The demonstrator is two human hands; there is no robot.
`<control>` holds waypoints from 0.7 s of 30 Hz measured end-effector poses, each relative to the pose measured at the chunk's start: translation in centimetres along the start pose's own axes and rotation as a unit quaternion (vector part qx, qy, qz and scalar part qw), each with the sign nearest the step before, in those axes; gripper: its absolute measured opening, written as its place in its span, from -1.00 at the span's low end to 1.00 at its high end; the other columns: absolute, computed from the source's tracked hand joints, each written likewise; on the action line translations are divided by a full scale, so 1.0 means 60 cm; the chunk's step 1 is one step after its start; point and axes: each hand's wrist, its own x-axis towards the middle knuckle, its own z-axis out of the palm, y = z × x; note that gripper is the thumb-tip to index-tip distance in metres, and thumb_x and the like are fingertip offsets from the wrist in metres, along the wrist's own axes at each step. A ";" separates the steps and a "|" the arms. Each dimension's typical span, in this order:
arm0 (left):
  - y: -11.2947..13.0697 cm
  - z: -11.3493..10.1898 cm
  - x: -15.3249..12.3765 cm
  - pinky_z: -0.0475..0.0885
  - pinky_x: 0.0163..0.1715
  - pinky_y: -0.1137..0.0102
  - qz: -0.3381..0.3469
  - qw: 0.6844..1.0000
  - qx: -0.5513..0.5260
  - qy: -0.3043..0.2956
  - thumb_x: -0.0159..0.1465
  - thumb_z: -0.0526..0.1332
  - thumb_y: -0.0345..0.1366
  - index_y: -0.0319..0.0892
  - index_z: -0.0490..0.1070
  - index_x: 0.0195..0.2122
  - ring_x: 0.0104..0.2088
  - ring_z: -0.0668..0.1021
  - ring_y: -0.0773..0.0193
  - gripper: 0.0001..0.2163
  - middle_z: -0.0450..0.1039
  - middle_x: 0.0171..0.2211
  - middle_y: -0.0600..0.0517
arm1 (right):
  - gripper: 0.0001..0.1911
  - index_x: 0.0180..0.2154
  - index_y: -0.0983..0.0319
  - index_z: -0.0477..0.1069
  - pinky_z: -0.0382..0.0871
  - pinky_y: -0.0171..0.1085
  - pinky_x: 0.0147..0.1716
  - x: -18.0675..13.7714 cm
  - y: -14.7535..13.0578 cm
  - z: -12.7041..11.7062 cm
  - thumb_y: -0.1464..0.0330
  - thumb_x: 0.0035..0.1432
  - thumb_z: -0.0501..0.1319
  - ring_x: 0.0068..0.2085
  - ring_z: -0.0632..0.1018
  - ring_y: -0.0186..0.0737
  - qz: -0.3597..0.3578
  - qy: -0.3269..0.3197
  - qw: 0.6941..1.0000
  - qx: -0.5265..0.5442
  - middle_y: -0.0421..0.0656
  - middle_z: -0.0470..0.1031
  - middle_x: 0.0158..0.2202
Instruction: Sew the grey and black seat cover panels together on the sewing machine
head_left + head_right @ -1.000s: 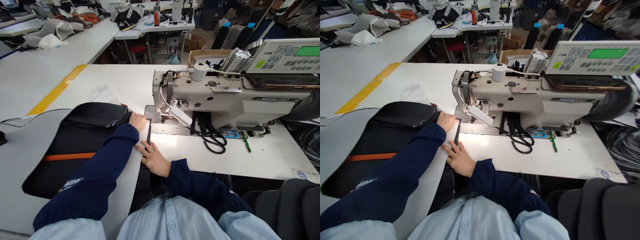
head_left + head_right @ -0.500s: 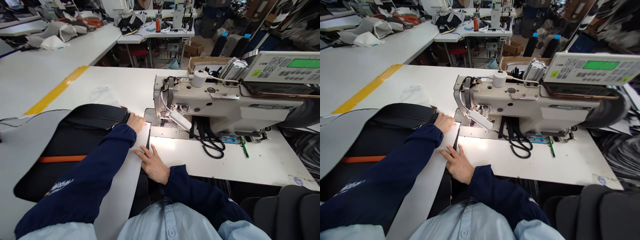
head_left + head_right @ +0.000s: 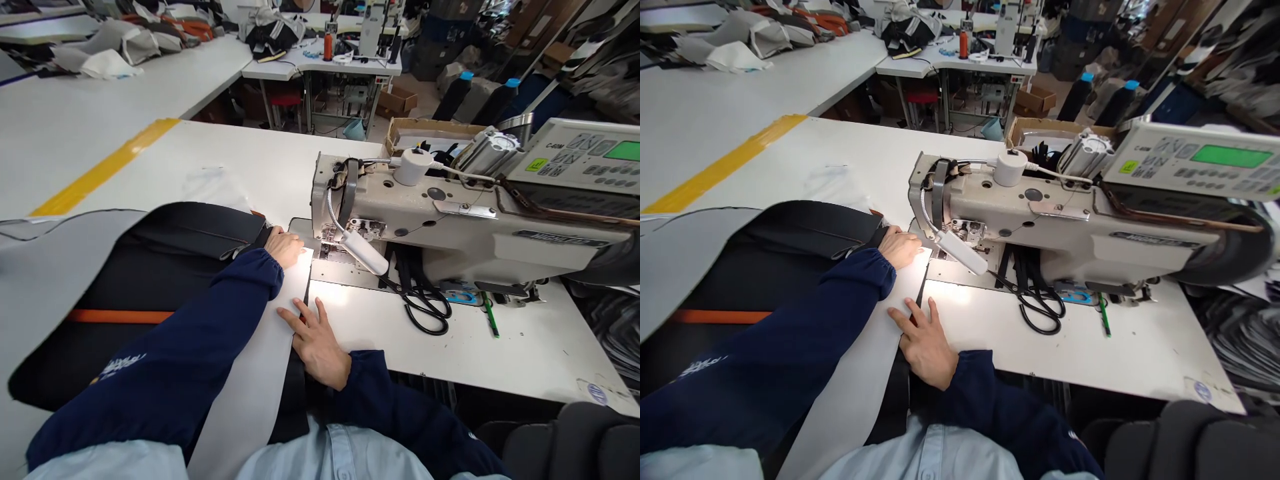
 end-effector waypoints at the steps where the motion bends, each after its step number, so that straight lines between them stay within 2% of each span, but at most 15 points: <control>1: 0.007 -0.001 0.005 0.07 -0.11 0.16 0.000 1.000 -0.004 -0.004 0.30 0.03 -0.25 -0.25 0.44 -0.43 -0.33 0.42 0.23 -0.72 0.47 -0.37 -0.08 | -0.70 -0.31 0.28 0.50 -0.14 0.33 0.22 -0.006 0.004 0.000 0.48 0.28 -0.01 0.32 0.00 0.16 0.005 0.005 1.000 0.000 -0.08 0.11 0.31; 5: 0.029 -0.007 0.026 0.09 -0.10 0.18 0.006 1.000 -0.015 -0.011 0.29 0.03 -0.28 -0.27 0.45 -0.40 -0.30 0.45 0.22 -0.74 0.50 -0.32 -0.10 | -0.73 -0.36 0.27 0.47 -0.20 0.30 0.24 -0.026 0.020 -0.003 0.48 0.26 0.01 0.32 0.01 0.12 0.023 0.028 0.999 -0.011 -0.08 0.11 0.30; 8: 0.040 -0.009 0.038 0.09 -0.08 0.17 0.014 1.000 -0.017 -0.015 0.27 0.02 -0.30 -0.26 0.46 -0.41 -0.33 0.46 0.21 -0.74 0.50 -0.35 -0.11 | -0.72 -0.37 0.27 0.46 -0.20 0.30 0.24 -0.035 0.028 -0.005 0.50 0.26 0.00 0.32 0.01 0.11 0.031 0.035 0.999 -0.008 -0.07 0.10 0.30; 12: 0.045 -0.001 0.046 0.09 -0.08 0.13 0.021 1.000 -0.014 -0.013 0.26 0.02 -0.30 -0.26 0.45 -0.46 -0.39 0.47 0.20 -0.73 0.48 -0.42 -0.11 | -0.73 -0.36 0.25 0.45 -0.17 0.28 0.25 -0.042 0.032 -0.007 0.50 0.25 0.00 0.33 -0.01 0.09 0.039 0.033 0.999 -0.001 -0.10 0.10 0.31; 21: 0.048 0.013 0.048 0.12 -0.08 0.10 0.023 0.999 -0.023 0.013 0.27 0.02 -0.33 -0.25 0.43 -0.47 -0.33 0.48 0.16 -0.74 0.48 -0.41 -0.11 | -0.73 -0.32 0.26 0.45 -0.14 0.25 0.23 -0.045 0.032 -0.005 0.50 0.25 -0.01 0.32 -0.03 0.08 0.036 0.046 0.998 0.004 -0.06 0.11 0.29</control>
